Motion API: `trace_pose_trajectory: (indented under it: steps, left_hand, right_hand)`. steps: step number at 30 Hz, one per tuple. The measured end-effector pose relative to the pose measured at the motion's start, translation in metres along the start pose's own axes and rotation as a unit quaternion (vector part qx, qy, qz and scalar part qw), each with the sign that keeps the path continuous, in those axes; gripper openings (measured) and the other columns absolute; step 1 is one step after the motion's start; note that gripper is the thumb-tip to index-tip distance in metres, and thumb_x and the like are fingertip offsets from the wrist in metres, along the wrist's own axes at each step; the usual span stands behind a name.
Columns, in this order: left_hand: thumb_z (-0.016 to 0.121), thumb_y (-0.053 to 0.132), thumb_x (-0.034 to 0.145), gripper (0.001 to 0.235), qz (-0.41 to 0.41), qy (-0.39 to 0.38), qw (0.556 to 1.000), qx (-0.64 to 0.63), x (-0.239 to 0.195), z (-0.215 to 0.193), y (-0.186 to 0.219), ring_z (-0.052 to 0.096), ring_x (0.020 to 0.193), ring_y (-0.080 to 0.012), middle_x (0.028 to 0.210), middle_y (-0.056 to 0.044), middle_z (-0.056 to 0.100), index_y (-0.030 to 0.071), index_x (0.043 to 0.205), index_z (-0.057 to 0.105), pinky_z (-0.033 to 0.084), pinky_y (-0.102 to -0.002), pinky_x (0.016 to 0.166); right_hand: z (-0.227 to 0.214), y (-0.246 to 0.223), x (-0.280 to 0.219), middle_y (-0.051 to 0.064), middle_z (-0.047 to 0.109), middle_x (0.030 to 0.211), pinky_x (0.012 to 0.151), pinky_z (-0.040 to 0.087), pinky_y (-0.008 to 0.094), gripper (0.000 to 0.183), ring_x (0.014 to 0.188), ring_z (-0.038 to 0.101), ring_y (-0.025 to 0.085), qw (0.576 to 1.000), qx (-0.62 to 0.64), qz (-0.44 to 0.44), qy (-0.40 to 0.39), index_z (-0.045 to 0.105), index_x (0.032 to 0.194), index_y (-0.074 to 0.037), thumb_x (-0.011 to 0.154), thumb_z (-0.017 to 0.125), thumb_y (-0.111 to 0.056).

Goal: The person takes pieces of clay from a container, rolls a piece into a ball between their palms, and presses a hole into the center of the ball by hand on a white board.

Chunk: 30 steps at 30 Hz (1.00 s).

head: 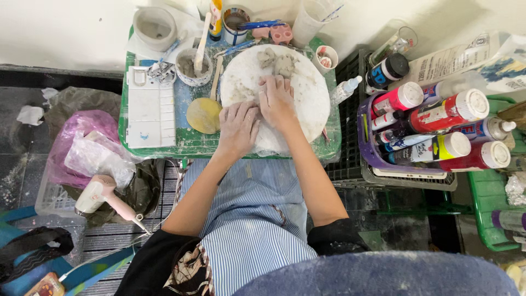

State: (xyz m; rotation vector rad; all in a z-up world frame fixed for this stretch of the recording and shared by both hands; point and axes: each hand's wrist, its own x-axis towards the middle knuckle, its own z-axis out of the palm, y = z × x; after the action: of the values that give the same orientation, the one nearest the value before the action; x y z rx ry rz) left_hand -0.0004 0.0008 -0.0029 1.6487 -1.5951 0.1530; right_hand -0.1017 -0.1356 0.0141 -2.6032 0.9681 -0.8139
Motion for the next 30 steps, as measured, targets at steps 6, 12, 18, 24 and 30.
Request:
trace_pose_trajectory:
  steps: [6,12,18,24,30]
  left_hand:
    - [0.063,0.022,0.092,0.037,0.008,-0.006,1.000,0.008,-0.002,0.001,-0.002,0.050,0.126,-0.0282,0.134,-0.008,0.058,0.004,0.123,0.062,0.032,-0.047,0.107]
    - [0.063,0.023,0.093,0.037,0.017,-0.021,1.000,0.017,-0.002,0.002,-0.005,0.050,0.126,-0.0281,0.135,-0.008,0.058,0.004,0.124,0.061,0.033,-0.047,0.107]
    - [0.063,0.025,0.091,0.039,0.020,-0.024,0.999,0.020,-0.001,0.004,-0.009,0.049,0.126,-0.0282,0.136,-0.008,0.057,0.002,0.123,0.060,0.033,-0.047,0.105]
    - [0.064,0.025,0.092,0.039,0.022,-0.038,0.999,0.020,-0.003,0.000,-0.007,0.049,0.127,-0.0284,0.136,-0.008,0.056,0.005,0.125,0.061,0.033,-0.047,0.106]
    - [0.064,0.024,0.091,0.040,0.032,-0.020,0.999,0.002,-0.003,-0.005,-0.005,0.049,0.129,-0.0286,0.140,-0.009,0.056,0.003,0.125,0.059,0.034,-0.046,0.106]
  right_hand:
    - [0.010,0.000,0.001,0.010,0.057,0.115,0.097,0.038,0.051,0.023,0.111,0.051,0.034,0.998,-0.063,-0.003,0.020,0.056,0.116,-0.013,0.095,0.057,-0.021]
    - [0.012,0.005,0.003,0.011,0.056,0.114,0.097,0.037,0.051,0.019,0.112,0.050,0.034,0.997,-0.073,0.009,0.003,0.057,0.112,-0.014,0.095,0.057,-0.022]
    - [0.020,0.007,0.003,0.014,0.053,0.115,0.101,0.036,0.052,0.026,0.115,0.047,0.036,0.994,-0.106,-0.007,-0.001,0.054,0.113,-0.013,0.089,0.059,-0.024]
    - [0.012,0.009,0.003,0.011,0.056,0.117,0.102,0.036,0.050,0.026,0.115,0.049,0.034,1.000,-0.015,0.014,0.001,0.055,0.116,-0.013,0.093,0.059,-0.026]
    - [0.009,-0.009,-0.001,0.011,0.057,0.118,0.100,0.036,0.050,0.028,0.114,0.050,0.033,0.997,-0.063,0.018,0.037,0.058,0.117,-0.013,0.095,0.061,-0.030]
